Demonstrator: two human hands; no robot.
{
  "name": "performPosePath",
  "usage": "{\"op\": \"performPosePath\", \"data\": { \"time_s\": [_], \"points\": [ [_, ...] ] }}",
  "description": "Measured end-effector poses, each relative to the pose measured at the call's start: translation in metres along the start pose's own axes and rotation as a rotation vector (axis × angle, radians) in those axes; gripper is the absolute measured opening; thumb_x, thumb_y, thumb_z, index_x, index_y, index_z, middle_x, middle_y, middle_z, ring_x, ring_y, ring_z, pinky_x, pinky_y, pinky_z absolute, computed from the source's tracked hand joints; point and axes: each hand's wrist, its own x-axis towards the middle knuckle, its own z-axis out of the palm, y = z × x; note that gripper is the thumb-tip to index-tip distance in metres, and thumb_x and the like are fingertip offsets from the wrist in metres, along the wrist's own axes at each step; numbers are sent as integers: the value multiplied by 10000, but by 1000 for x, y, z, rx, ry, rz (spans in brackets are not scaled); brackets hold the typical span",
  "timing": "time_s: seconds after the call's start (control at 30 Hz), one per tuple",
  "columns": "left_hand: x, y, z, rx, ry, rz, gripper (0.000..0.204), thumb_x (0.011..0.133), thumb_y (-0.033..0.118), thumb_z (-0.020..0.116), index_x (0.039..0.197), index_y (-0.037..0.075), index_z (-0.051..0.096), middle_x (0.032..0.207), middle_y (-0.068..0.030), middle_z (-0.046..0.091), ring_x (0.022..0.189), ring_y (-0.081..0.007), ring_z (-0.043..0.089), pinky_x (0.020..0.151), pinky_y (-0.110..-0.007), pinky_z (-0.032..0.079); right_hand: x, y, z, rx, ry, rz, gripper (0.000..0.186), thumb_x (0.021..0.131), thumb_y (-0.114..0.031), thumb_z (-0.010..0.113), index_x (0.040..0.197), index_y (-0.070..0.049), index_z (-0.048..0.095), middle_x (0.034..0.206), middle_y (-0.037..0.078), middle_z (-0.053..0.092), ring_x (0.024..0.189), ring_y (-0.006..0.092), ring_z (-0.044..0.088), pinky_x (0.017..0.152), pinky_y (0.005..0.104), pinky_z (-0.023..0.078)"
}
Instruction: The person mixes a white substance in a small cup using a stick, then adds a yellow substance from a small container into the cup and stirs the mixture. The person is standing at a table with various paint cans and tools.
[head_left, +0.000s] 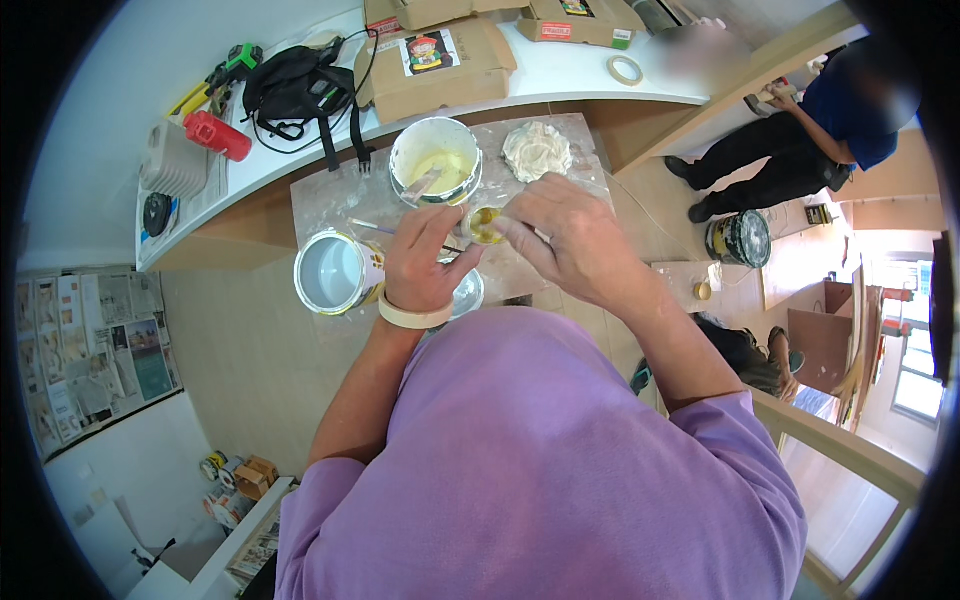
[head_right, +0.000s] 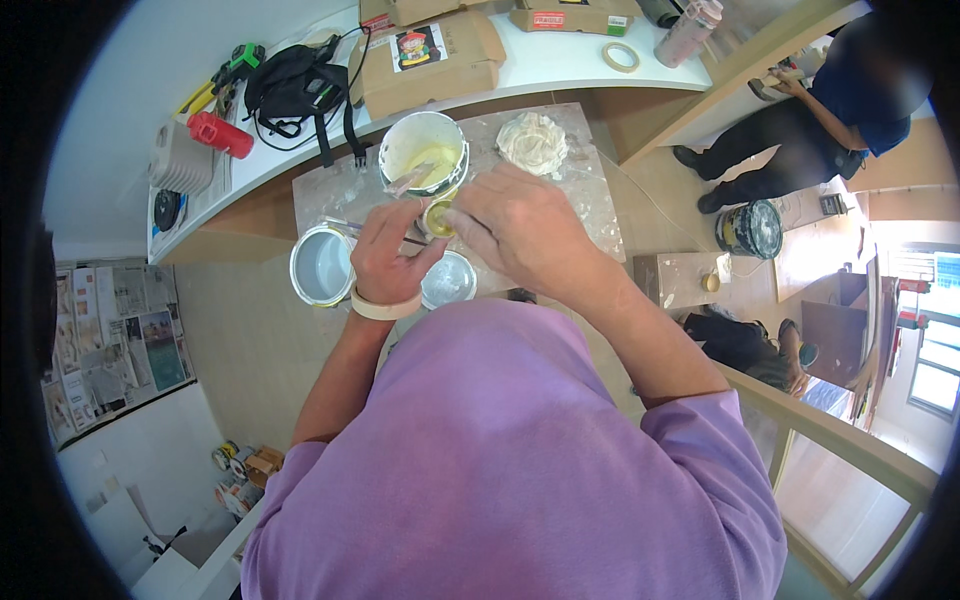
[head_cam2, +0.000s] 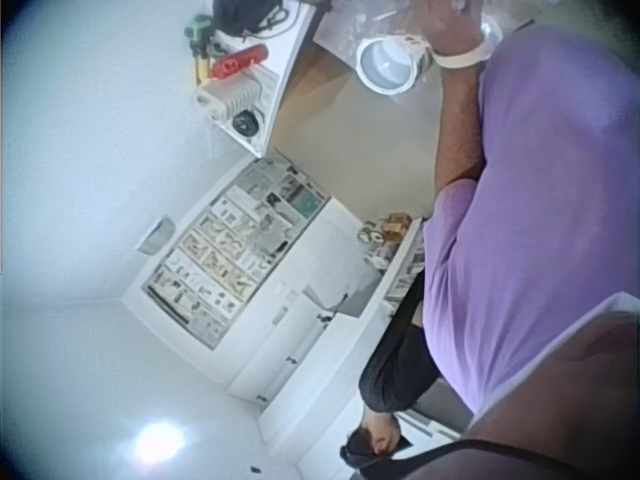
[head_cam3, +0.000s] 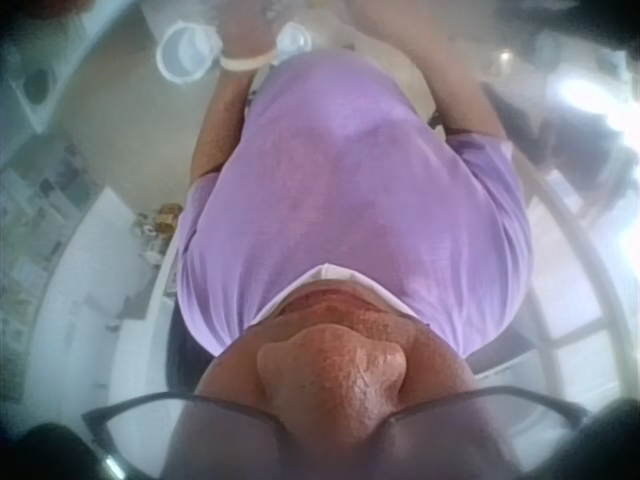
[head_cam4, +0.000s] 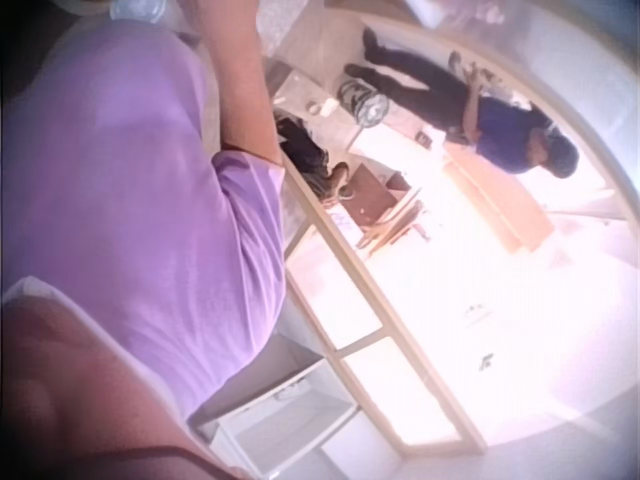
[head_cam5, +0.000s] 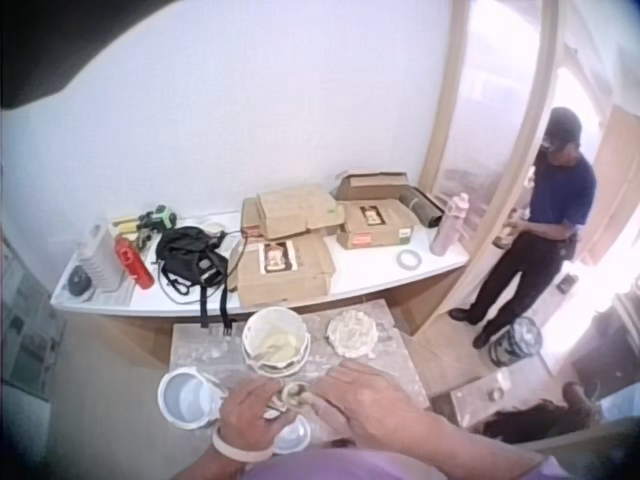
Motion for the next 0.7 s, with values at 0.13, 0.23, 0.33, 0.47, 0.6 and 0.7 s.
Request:
{"op": "performPosePath", "data": {
  "time_s": [0.13, 0.23, 0.33, 0.47, 0.6, 0.7],
  "points": [
    [-6, -2, 1, 7, 16, 3, 533, 707, 53, 939, 1206, 29, 752, 1132, -162, 749, 1021, -343, 730, 886, -415, 595, 3, -1, -9, -130, 90, 28, 118, 915, -154, 787, 926, -48, 736, 848, 130, 673, 820, 349, 630, 755, 459, 532],
    [-4, -1, 0, 6, 0, 4, 536, 709, 51, 935, 1211, 29, 748, 1144, -165, 745, 1023, -346, 728, 891, -416, 593, -3, 2, -1, -53, -66, -30, 114, 919, -155, 781, 935, -50, 737, 865, 126, 680, 843, 349, 633, 776, 469, 528],
    [-9, 0, 1, 11, -8, -8, 534, 711, 52, 934, 1210, 26, 745, 1151, -165, 742, 1025, -349, 726, 892, -419, 592, -5, -1, 1, 43, 116, 71, 113, 921, -154, 775, 936, -51, 732, 861, 125, 676, 852, 349, 631, 793, 475, 517],
    [-9, -1, -1, 32, -7, -9, 533, 709, 60, 939, 1204, 21, 744, 1149, -167, 743, 1026, -356, 725, 890, -425, 591, -6, 2, 2, -71, -11, 16, 120, 925, -148, 771, 928, -36, 728, 854, 138, 679, 859, 367, 636, 808, 475, 513],
    [-11, -4, -1, 32, 3, -26, 537, 706, 59, 943, 1205, 25, 746, 1145, -169, 745, 1027, -359, 725, 890, -431, 590, -5, 1, 0, -30, 36, 70, 132, 935, -152, 764, 954, -25, 730, 866, 151, 684, 880, 379, 646, 816, 483, 517],
    [-7, -1, -4, 24, -6, -12, 536, 710, 55, 941, 1209, 27, 749, 1137, -165, 747, 1030, -355, 724, 887, -426, 590, -7, -2, 2, 48, -50, 93, 136, 942, -156, 758, 973, -25, 733, 869, 157, 682, 883, 378, 651, 802, 487, 523]
  ]
}}
